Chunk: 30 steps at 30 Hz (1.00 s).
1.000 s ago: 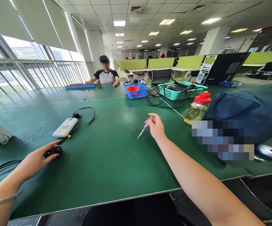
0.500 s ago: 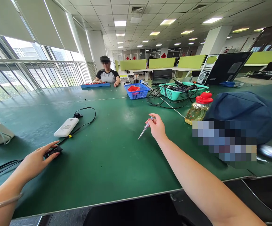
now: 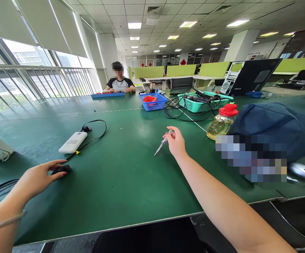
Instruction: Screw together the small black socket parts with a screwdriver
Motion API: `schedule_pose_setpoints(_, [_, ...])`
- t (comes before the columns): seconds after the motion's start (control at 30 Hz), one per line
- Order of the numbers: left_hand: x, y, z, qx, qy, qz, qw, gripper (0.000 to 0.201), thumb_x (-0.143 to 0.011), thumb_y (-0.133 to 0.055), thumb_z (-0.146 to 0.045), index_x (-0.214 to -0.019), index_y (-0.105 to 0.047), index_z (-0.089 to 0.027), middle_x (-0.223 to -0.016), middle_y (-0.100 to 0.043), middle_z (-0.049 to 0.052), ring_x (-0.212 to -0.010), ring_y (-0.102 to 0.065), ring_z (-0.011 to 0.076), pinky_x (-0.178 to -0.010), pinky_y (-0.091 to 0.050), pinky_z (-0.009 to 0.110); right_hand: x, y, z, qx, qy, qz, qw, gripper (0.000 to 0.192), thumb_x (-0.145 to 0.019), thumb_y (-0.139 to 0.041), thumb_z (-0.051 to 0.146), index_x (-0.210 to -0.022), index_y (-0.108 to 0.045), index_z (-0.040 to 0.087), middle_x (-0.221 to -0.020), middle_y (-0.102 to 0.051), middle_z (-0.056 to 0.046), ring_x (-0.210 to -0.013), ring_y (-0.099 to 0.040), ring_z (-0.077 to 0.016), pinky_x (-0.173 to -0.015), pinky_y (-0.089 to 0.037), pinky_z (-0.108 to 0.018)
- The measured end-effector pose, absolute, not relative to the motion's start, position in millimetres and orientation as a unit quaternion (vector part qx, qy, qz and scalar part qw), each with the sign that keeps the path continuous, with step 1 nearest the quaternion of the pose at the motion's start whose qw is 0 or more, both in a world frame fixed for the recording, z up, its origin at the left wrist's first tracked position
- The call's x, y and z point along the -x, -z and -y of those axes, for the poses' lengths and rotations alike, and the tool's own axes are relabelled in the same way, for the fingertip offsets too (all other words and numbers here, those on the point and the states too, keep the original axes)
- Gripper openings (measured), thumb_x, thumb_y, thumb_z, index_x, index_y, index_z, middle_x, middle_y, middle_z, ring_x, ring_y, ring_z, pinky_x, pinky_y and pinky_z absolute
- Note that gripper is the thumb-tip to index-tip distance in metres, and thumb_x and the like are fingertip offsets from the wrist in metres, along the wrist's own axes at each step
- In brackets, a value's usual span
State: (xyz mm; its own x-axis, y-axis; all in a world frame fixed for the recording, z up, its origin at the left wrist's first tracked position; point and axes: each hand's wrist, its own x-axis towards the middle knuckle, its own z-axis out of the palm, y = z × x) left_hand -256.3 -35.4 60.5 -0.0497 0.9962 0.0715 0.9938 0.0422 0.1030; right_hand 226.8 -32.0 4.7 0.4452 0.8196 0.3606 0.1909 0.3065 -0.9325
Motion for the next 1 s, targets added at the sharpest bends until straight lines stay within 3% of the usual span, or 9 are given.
schedule_pose_setpoints(0.2, [138, -77, 31, -0.806, -0.119, -0.577, 0.053, 0.055, -0.08, -0.062, -0.052, -0.131, -0.063, -0.03, -0.111, -0.077, -0.001, -0.103, -0.069, 0.0257, -0.095, -0.05, 0.035, -224, -10, 41, 0.525, -0.121, 0.556, 0.633, 0.032, -0.09, -0.052, 0.034, -0.119, -0.058, 0.023, -0.085, -0.072, -0.004, -0.079, -0.071, -0.0209, -0.075, -0.057, -0.038])
schedule_pose_setpoints(0.33, [39, -65, 29, -0.887, -0.112, -0.441, 0.085, 0.05, -0.084, -0.064, -0.039, -0.133, -0.062, -0.03, -0.116, -0.075, 0.003, -0.107, -0.068, 0.0255, -0.098, -0.05, 0.036, -218, -15, 49, 0.514, -0.05, 0.632, 0.578, 0.031, -0.092, -0.05, 0.03, -0.121, -0.061, 0.026, -0.087, -0.072, -0.003, -0.075, -0.069, -0.019, -0.074, -0.057, -0.035])
schedule_pose_setpoints(0.47, [-23, -48, 27, -0.908, -0.09, -0.405, 0.065, 0.054, -0.085, -0.067, -0.032, -0.138, -0.058, -0.025, -0.116, -0.075, 0.009, -0.108, -0.068, 0.0304, -0.097, -0.051, 0.043, -212, -18, 53, 0.503, -0.012, 0.677, 0.537, 0.032, -0.094, -0.049, 0.029, -0.122, -0.063, 0.026, -0.088, -0.073, -0.003, -0.073, -0.067, -0.0182, -0.073, -0.056, -0.033])
schedule_pose_setpoints(0.67, [-40, -26, 27, -0.907, -0.132, -0.379, 0.13, 0.061, -0.082, -0.073, -0.028, -0.14, -0.055, -0.026, -0.113, -0.074, 0.008, -0.103, -0.069, 0.0288, -0.092, -0.054, 0.041, -212, -15, 49, 0.499, -0.02, 0.687, 0.528, 0.043, -0.091, -0.053, 0.022, -0.133, -0.056, 0.028, -0.092, -0.073, -0.001, -0.073, -0.066, -0.017, -0.075, -0.057, -0.033])
schedule_pose_setpoints(0.8, [-33, -11, 25, -0.886, -0.187, -0.369, 0.21, 0.068, -0.077, -0.078, -0.027, -0.14, -0.055, -0.025, -0.121, -0.071, 0.007, -0.107, -0.067, 0.0252, -0.097, -0.053, 0.038, -214, -17, 50, 0.491, -0.011, 0.647, 0.584, 0.042, -0.092, -0.053, 0.025, -0.134, -0.053, 0.025, -0.096, -0.074, -0.003, -0.074, -0.069, -0.0174, -0.079, -0.058, -0.036])
schedule_pose_setpoints(1.0, [-31, -3, 23, -0.867, -0.204, -0.406, 0.205, 0.05, -0.076, -0.079, -0.031, -0.124, -0.066, -0.023, -0.115, -0.073, 0.007, -0.111, -0.063, 0.0275, -0.102, -0.05, 0.043, -213, -24, 56, 0.459, -0.025, 0.614, 0.641, 0.038, -0.096, -0.052, 0.031, -0.133, -0.049, 0.025, -0.1, -0.073, -0.005, -0.075, -0.072, -0.0176, -0.079, -0.059, -0.037])
